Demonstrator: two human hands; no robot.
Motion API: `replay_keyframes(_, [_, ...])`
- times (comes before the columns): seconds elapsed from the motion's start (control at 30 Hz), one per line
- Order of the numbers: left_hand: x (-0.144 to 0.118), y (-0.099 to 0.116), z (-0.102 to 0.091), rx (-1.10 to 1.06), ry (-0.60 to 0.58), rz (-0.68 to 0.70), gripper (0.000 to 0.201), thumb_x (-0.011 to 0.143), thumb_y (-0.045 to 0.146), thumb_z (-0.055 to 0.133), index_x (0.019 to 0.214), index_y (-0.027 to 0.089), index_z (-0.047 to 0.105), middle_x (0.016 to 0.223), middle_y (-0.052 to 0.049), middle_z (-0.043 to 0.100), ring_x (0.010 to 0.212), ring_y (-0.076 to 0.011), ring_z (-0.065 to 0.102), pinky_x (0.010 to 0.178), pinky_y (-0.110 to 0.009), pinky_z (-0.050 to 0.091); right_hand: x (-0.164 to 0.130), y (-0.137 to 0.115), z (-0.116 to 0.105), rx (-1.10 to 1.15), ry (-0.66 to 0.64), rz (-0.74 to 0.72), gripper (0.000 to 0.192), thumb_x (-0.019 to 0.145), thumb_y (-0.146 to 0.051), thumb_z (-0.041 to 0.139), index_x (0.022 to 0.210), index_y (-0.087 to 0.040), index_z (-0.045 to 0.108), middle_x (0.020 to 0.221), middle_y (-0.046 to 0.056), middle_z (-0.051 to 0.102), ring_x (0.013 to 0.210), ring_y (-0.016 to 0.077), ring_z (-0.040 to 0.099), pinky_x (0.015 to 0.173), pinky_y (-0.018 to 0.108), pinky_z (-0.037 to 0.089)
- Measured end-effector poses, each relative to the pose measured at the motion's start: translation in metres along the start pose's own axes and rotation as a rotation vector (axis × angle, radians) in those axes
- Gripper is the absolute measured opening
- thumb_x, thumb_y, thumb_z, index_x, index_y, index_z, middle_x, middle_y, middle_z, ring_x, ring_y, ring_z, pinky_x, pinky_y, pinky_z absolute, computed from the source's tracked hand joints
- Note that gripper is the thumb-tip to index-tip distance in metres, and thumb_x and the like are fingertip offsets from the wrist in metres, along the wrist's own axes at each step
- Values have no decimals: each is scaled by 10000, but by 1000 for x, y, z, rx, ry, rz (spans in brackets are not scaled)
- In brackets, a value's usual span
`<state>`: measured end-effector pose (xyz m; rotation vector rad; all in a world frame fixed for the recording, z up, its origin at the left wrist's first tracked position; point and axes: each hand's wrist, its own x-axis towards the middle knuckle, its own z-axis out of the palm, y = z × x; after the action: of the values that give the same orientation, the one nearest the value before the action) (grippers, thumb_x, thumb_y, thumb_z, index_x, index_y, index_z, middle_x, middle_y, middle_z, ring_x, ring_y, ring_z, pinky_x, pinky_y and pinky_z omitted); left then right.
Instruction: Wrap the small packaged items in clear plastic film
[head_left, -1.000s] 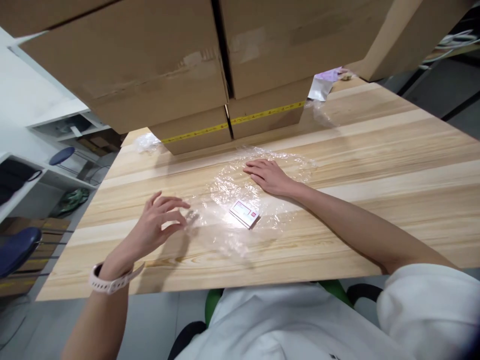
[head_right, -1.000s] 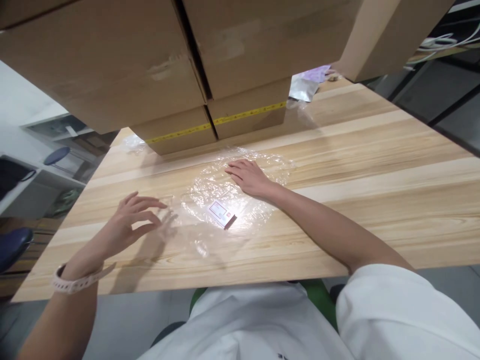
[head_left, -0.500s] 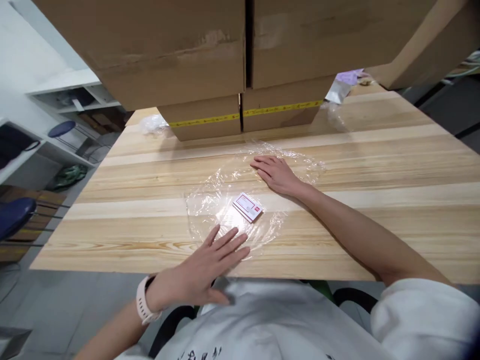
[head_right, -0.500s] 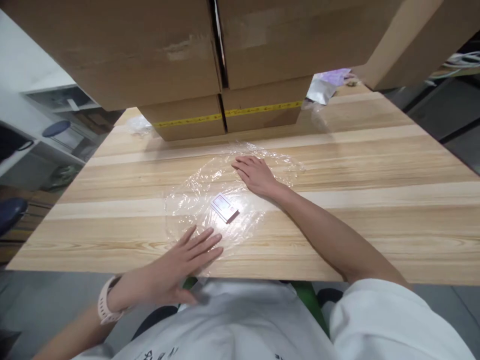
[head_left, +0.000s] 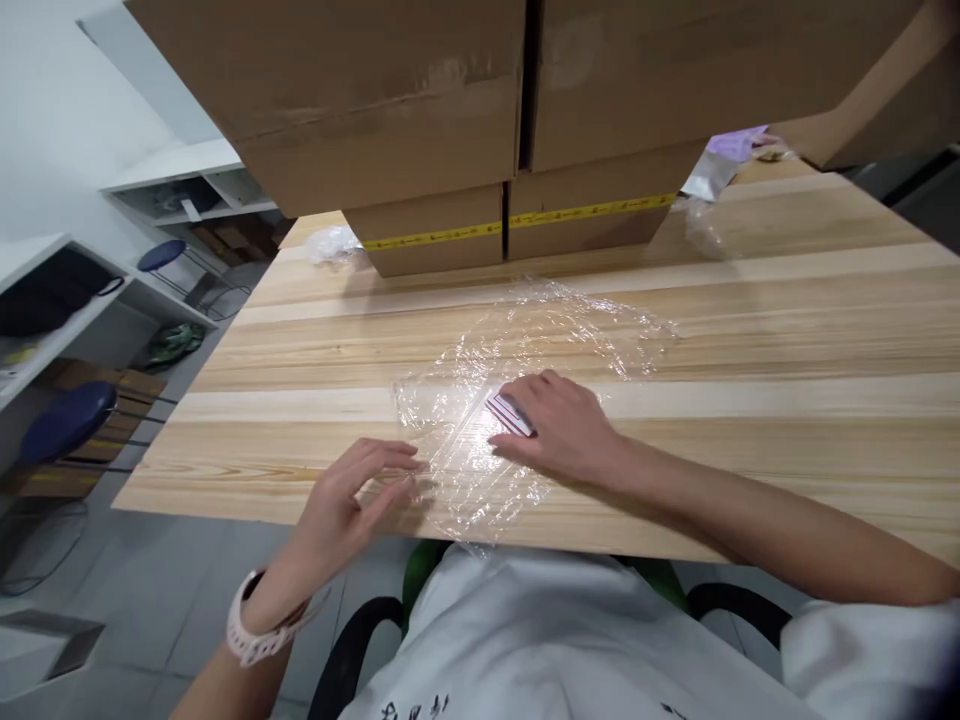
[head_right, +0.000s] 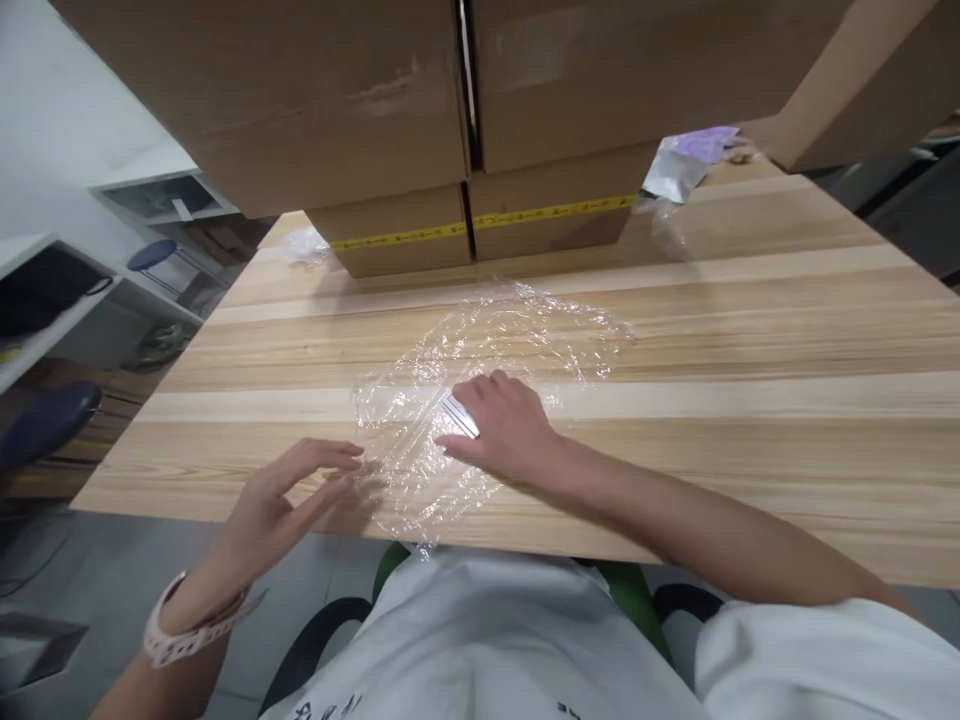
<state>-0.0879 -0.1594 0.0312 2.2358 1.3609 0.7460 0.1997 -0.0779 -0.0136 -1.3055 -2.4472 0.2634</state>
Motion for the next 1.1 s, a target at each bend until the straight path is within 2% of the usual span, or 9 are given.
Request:
replay_keyframes(0.1, [26,-2,18,118,-70,71,223,981,262,613,1195,214,652,1247,-105,687,1168,-253,624,962,-413,537,-4,-9,8,-127,-51,-110,302,987,-441,610,1167,-198,622,1120,122,682,986,290,576,822,404,472])
replay_keyframes(0.2, [52,-6,32,272,-209,94,349,932,275,663,1259,177,589,1289,-141,643,1162,-303,579,947,-462,517,-2,0,13,-87,-3,-151,218,1049,-323,498,1165,-190,625,1107,111,692,992,266,580,855,395,480])
replay_keyframes(0.3, [71,-10,38,363,-301,42,210,912,281,672,1077,167,610,1109,-120,662,996,-280,595,839,-416,510,-6,11,13,46,98,-191,230,1066,-318,466,1177,-193,624,1114,93,711,1003,245,599,895,402,488])
replay_keyframes(0.4, [82,-13,40,314,-335,-7,73,936,223,584,873,185,585,921,-70,647,856,-225,589,734,-336,463,-15,18,8,235,176,-244,209,1061,-298,491,1204,-214,618,1119,64,731,999,221,625,897,401,496])
replay_keyframes(0.53, [95,-9,42,121,-245,-103,151,946,238,514,806,196,552,802,-33,629,738,-182,566,666,-297,408,-22,19,-2,500,228,-163,228,1000,-303,600,1217,-253,651,1152,60,737,988,216,645,885,425,520])
replay_keyframes(0.73, [120,6,35,-561,-144,-335,298,904,452,633,825,201,495,764,-16,681,569,-115,560,522,-225,403,-10,34,-21,1280,275,454,345,835,-395,775,1160,-298,712,1176,45,728,1001,200,681,921,434,579])
replay_keyframes(0.83, [131,12,26,-761,-93,-463,398,808,483,760,846,200,483,829,-48,746,518,-105,590,461,-203,412,-1,55,-32,1621,360,637,408,727,-432,869,1083,-293,725,1154,18,735,964,177,693,891,384,613])
replay_keyframes(0.97, [163,16,22,-893,13,-477,418,734,399,836,917,197,520,728,-3,713,512,-137,647,469,-219,480,-3,73,-58,1631,414,565,400,713,-425,884,1062,-298,735,1136,2,744,919,162,709,851,345,627])
replay_keyframes(1.1, [219,15,54,-879,59,-489,300,761,158,774,953,192,546,671,30,662,520,-132,649,506,-225,489,-13,70,-80,1366,181,310,376,832,-439,775,1173,-291,720,1135,45,753,853,194,733,735,356,617])
